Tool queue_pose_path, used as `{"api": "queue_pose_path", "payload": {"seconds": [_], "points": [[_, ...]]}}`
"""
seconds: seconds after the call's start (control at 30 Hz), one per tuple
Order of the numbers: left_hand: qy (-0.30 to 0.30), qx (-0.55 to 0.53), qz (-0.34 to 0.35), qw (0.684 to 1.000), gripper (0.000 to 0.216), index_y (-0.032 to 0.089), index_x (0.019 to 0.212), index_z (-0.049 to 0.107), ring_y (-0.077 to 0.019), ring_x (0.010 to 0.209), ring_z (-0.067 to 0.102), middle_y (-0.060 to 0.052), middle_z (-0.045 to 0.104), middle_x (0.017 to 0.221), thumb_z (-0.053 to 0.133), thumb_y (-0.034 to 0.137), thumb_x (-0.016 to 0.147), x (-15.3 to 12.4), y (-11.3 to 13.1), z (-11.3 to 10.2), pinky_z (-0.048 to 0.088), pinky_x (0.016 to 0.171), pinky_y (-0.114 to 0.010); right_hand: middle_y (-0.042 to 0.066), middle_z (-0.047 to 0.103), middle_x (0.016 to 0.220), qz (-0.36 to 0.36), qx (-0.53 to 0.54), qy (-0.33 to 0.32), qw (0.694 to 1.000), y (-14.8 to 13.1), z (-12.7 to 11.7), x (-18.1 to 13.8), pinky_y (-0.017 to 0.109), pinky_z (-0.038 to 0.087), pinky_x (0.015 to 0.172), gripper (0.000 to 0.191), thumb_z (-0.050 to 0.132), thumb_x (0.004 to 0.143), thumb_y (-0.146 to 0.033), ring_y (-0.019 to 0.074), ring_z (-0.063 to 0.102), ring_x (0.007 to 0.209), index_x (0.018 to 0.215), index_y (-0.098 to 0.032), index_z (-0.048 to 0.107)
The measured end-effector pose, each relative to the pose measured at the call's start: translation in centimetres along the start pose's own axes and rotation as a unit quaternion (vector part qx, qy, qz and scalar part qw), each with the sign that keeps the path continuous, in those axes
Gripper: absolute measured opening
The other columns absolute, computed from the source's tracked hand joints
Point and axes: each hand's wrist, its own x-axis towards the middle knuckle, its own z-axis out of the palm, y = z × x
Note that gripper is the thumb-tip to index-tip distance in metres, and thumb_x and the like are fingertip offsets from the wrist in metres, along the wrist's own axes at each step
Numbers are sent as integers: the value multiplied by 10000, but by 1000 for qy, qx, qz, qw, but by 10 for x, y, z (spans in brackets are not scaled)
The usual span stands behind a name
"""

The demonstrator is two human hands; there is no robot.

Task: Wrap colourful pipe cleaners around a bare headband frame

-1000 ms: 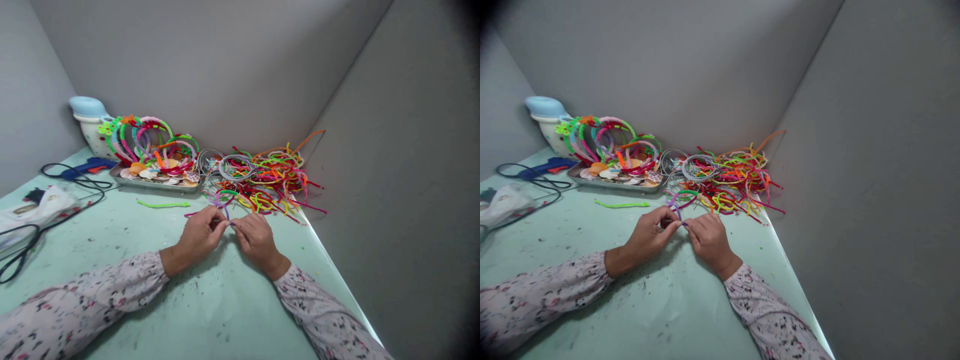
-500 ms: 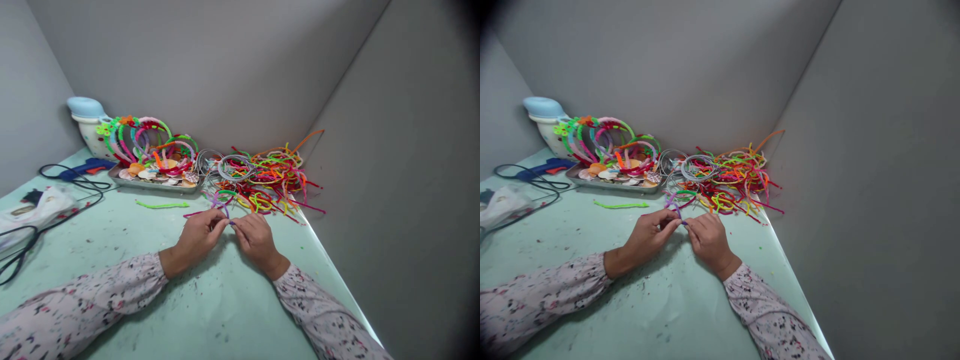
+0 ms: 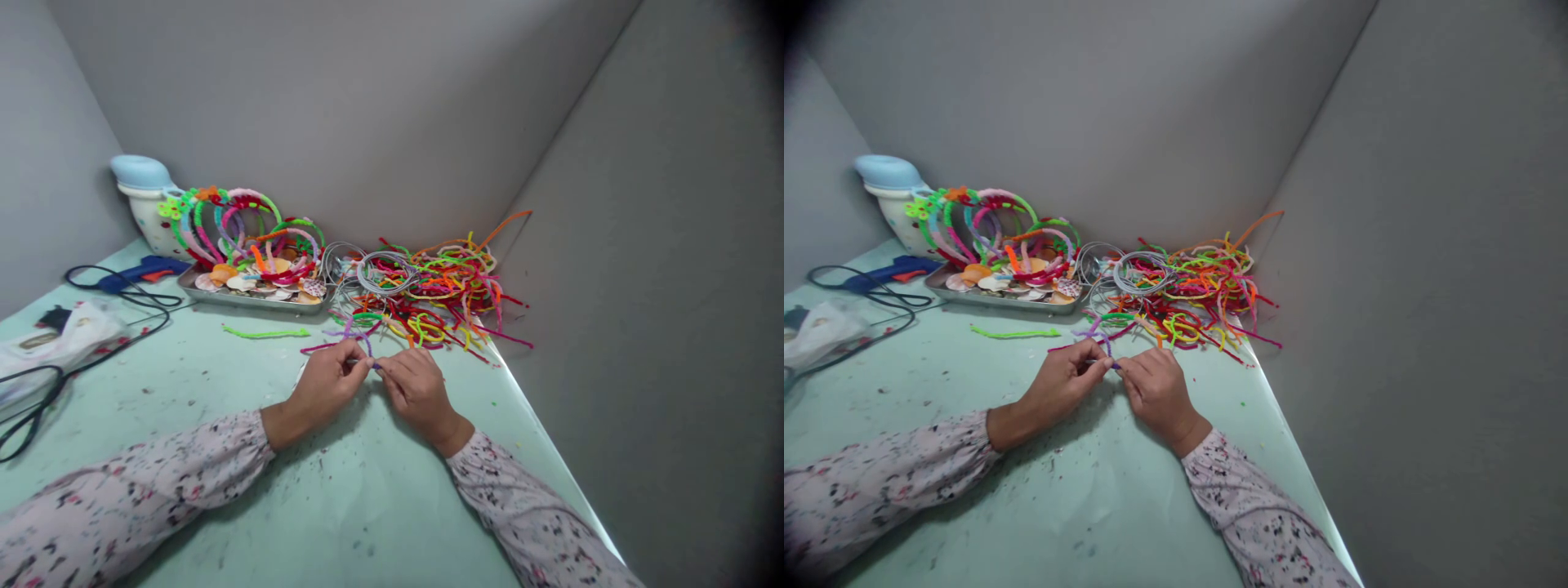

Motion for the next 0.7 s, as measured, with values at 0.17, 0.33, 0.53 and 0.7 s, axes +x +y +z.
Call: {"api": "queue_pose_path", "payload": {"seconds": [0.17, 0.33, 0.53, 0.7], "points": [[-6, -15, -28, 999, 174, 157, 719, 568, -106, 576, 466, 32, 554, 620, 529, 276, 839, 2, 0, 0, 344, 556, -221, 61, 630, 814, 23, 30, -11, 999, -1, 2, -1, 349, 371, 738, 172, 467, 923, -207, 199, 526, 795, 977, -176, 628], [-22, -30, -42, 998, 182, 161, 721, 569, -113, 577, 481, 31, 563, 620, 518, 287, 842, 2, 0, 1, 353, 559, -225, 66, 634, 853, 60, 78, -13, 995, -4, 2, -1, 358, 397, 770, 154, 530, 894, -265, 215, 549, 845, 986, -177, 617], [-37, -35, -57, 997, 227, 169, 701, 537, -115, 532, 473, 44, 522, 557, 495, 327, 858, 2, -2, 1, 347, 528, -226, 60, 638, 841, 67, 80, -17, 994, -4, 3, -1, 359, 399, 770, 166, 513, 904, -245, 208, 550, 834, 1002, -180, 630], [-41, -30, -64, 997, 224, 171, 688, 532, -115, 511, 474, 47, 519, 532, 494, 323, 849, 2, -2, 2, 344, 513, -225, 56, 637, 810, 57, 75, -10, 996, -3, 5, -1, 354, 402, 748, 150, 512, 910, -256, 197, 548, 800, 946, -181, 637]]}}
